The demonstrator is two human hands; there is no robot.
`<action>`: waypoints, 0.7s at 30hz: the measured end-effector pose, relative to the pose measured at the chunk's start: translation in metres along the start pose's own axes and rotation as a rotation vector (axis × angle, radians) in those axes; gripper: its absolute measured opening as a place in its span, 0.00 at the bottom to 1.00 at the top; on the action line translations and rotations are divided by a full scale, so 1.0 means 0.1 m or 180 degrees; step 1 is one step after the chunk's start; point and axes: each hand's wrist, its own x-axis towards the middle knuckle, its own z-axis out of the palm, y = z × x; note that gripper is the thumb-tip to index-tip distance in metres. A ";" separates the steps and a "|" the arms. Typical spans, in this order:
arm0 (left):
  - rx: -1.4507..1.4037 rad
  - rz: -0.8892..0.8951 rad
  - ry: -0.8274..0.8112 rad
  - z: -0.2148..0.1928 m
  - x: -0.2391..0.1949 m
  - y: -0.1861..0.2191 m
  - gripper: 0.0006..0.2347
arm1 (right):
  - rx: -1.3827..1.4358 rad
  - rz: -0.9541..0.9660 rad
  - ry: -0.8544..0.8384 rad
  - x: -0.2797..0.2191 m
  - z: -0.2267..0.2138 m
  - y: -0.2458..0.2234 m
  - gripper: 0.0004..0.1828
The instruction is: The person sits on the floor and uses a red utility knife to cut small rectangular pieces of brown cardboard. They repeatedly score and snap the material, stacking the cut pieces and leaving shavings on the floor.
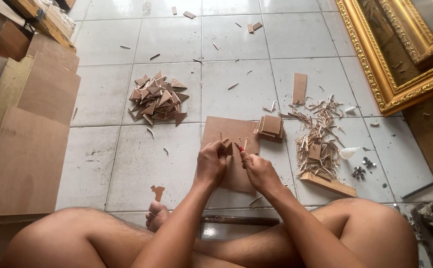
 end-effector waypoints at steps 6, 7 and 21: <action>-0.0061 0.0124 0.0228 -0.03 -0.18 0.14 0.04 | 0.0089 -0.0107 -0.0023 -0.09 0.09 -0.06 0.47; -0.0072 0.0113 0.0220 -0.01 -0.17 0.12 0.04 | 0.0079 -0.0094 -0.0026 -0.08 0.11 -0.05 0.47; -0.0199 0.0008 0.0190 0.05 -0.08 -0.04 0.05 | -0.1027 0.0228 -0.0046 0.22 0.26 0.04 0.44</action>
